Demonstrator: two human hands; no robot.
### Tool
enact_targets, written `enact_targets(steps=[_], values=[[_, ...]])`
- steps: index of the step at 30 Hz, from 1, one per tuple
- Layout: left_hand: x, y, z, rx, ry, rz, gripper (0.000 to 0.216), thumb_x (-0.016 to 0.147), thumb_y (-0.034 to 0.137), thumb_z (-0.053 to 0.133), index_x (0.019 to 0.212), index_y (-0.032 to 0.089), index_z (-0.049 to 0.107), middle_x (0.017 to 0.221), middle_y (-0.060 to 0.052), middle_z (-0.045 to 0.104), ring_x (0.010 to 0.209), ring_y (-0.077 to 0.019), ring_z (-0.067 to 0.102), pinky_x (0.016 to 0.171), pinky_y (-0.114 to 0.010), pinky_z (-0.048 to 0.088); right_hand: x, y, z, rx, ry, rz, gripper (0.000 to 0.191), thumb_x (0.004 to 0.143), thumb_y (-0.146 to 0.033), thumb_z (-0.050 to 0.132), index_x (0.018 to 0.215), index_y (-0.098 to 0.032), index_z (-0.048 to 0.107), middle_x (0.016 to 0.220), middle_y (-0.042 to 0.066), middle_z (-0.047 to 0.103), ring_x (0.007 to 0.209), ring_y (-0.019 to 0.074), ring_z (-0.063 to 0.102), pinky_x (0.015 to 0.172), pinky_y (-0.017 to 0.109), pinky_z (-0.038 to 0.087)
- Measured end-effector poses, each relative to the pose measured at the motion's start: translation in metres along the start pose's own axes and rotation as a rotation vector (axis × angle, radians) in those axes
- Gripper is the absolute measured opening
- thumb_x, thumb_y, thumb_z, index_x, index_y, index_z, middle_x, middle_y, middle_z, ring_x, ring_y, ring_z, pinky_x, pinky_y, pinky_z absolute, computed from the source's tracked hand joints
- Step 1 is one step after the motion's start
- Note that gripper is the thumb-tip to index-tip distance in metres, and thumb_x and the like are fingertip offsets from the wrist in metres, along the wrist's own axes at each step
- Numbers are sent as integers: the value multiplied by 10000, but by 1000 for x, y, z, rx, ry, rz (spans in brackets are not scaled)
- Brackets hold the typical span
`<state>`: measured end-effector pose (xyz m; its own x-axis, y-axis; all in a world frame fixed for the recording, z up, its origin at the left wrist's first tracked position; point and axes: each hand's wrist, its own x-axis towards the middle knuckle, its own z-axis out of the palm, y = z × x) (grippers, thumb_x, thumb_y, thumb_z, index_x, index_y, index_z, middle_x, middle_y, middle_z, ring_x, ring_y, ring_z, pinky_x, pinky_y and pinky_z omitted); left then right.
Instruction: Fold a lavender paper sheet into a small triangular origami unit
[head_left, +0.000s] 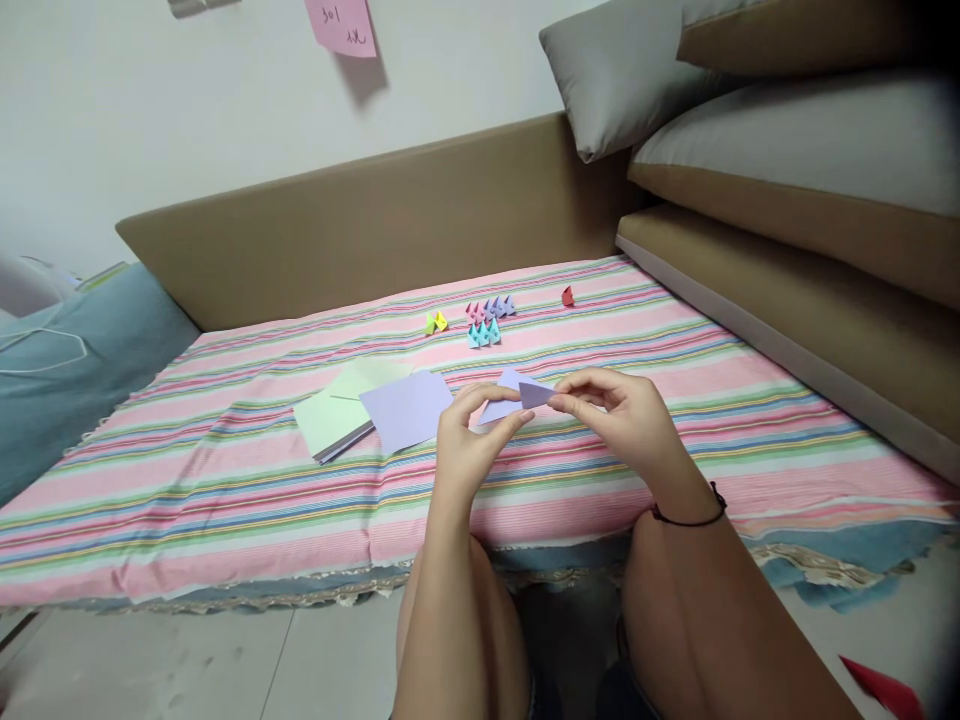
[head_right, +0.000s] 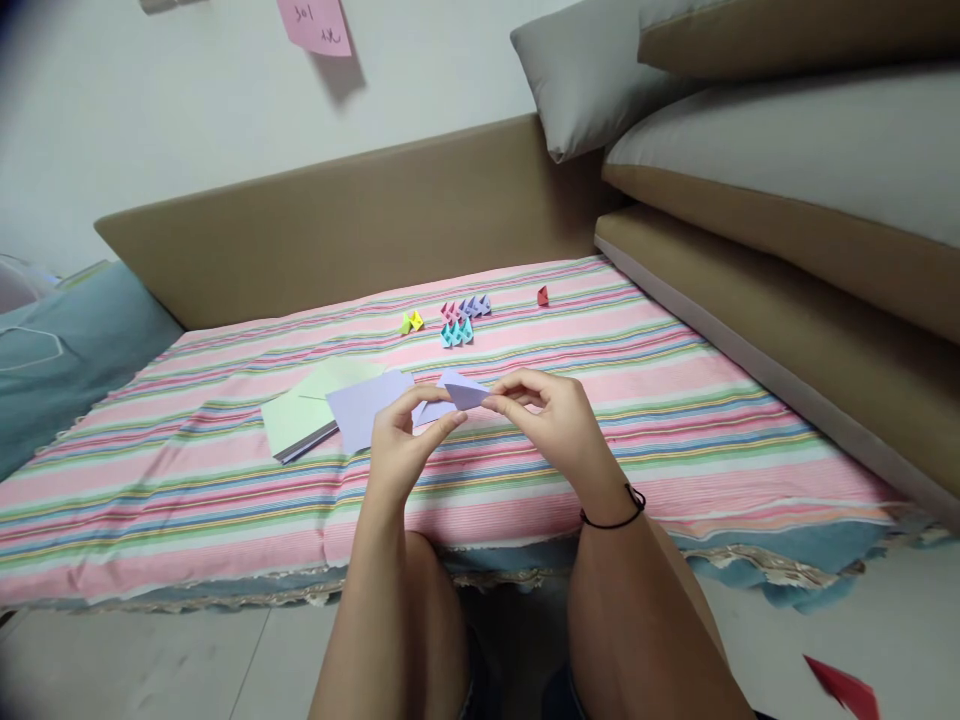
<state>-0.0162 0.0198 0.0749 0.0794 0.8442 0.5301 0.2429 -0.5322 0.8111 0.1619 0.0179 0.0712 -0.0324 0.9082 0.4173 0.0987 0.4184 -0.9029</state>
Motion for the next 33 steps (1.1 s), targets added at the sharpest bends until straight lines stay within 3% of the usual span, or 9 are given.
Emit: enact_targets(steps=[4,13,17,21,25,27,33], values=[[0,1,5,7,56,-70,127,674,243,753,761,180,686,813,-55,694,865,-208,615,836,-349,457,1,1,0,11,-7,19,192,722,-363,728,772,-185,675,786,33,688,760,188,655,722,307,530],[-2,4,7,15,115,-2,207,678,277,759,857,194,694,902,-66,690,935,-221,613,870,-358,453,-2,-2,-1,-78,-50,-37,161,726,-338,728,754,-188,677,785,38,692,755,190,645,705,310,529],[-1,4,6,0,197,28,127,681,278,757,744,191,690,805,-50,674,868,-201,616,847,-346,467,-2,-6,1,-138,-70,-92,139,762,-325,694,742,-192,663,760,29,679,731,177,630,686,296,514],[-1,3,6,-119,253,-81,249,621,268,794,802,186,643,797,-13,662,740,-157,640,753,-298,504,-2,-5,4,-114,-70,-68,154,778,-339,674,762,-188,645,770,29,663,733,173,629,688,292,520],[-2,3,7,-193,224,-148,364,632,248,788,961,190,644,665,18,668,694,-155,656,802,-313,498,-2,-3,7,-56,-72,-16,153,781,-335,673,769,-187,633,798,29,659,764,170,639,723,291,528],[-2,2,7,-235,180,-177,372,653,256,772,1004,194,662,671,9,679,691,-154,654,752,-296,508,-2,-3,9,18,-73,34,165,772,-341,685,783,-186,628,788,29,664,766,172,653,723,294,541],[-1,-2,8,-280,164,-210,277,642,284,778,897,199,711,803,-30,699,672,-129,629,627,-240,501,-2,-5,12,185,-69,158,251,717,-387,733,748,-180,594,717,30,682,716,183,693,715,325,582]])
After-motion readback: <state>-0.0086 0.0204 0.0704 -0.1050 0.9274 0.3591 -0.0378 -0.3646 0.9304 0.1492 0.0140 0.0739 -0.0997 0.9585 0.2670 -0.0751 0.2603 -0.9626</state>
